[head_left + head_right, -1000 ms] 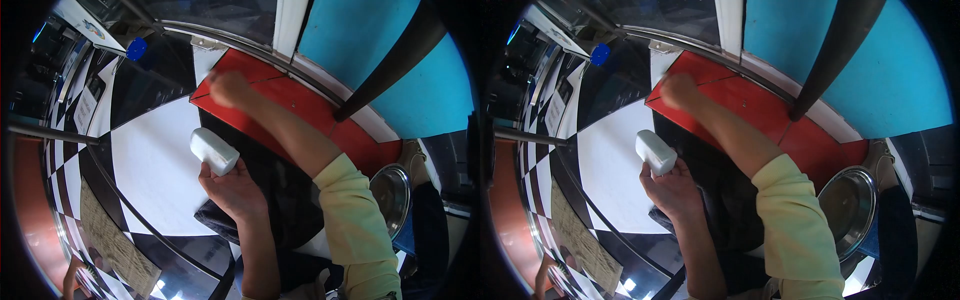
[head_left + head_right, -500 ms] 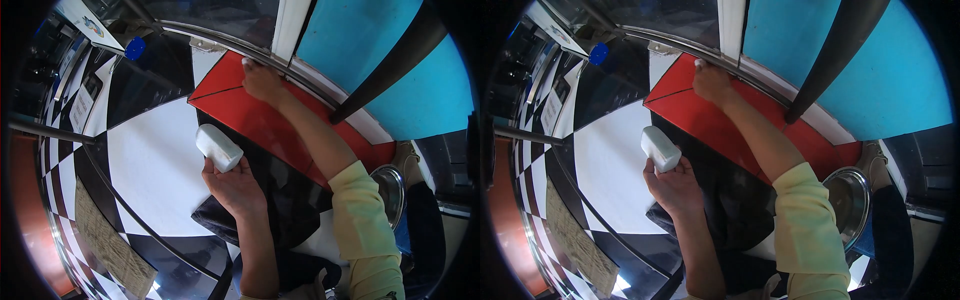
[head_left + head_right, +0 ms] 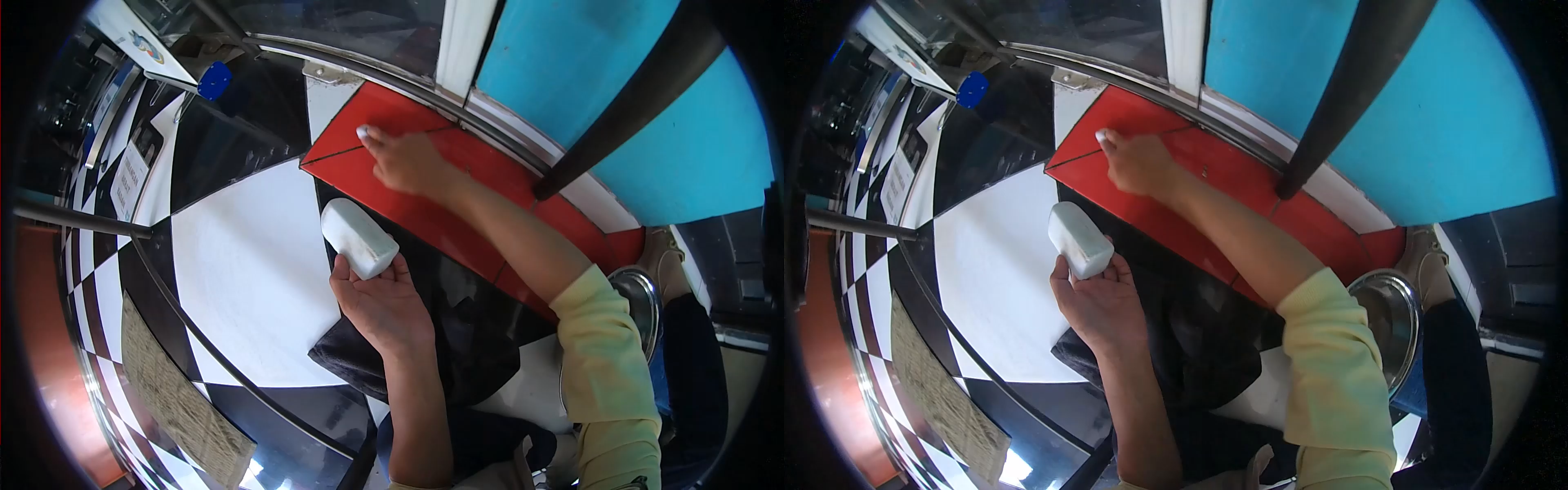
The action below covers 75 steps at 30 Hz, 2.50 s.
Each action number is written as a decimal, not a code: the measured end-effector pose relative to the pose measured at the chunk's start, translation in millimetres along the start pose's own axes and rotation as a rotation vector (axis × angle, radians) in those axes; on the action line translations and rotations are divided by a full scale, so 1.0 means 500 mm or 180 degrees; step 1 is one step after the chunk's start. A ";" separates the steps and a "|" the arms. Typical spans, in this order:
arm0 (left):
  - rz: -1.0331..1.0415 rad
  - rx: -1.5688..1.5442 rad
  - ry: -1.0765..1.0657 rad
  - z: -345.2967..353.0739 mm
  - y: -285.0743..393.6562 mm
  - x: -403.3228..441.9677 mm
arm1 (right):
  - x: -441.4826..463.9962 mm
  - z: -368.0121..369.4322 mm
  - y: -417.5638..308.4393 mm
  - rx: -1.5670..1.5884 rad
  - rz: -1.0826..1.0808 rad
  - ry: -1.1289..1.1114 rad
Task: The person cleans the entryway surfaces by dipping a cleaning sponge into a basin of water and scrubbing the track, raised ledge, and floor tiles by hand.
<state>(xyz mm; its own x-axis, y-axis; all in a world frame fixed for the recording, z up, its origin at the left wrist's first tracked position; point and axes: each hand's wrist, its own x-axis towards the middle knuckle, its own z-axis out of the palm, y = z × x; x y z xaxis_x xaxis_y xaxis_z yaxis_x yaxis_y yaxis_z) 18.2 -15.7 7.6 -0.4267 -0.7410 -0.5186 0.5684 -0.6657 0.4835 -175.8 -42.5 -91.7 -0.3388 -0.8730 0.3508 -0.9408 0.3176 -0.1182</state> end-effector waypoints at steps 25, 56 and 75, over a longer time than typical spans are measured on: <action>-0.0003 -0.0030 -0.0008 0.000 0.002 -0.001 | 0.009 -0.018 0.088 -0.0688 0.0870 -0.0555; 0.0005 0.0192 -0.0128 -0.008 -0.002 0.004 | 0.186 0.029 0.042 -0.0091 0.1044 -0.0522; 0.0043 0.0026 -0.0068 -0.006 -0.001 0.001 | -0.078 -0.109 0.029 -0.0872 0.1141 -0.0850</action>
<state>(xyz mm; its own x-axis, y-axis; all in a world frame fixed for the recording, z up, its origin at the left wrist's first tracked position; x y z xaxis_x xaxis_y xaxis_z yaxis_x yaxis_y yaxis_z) 19.7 -15.2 5.1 -0.4338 -0.7516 -0.4969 0.5686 -0.6561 0.4962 -176.0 16.3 -56.4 -0.6630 -0.7444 0.0797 -0.7409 0.6677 0.0724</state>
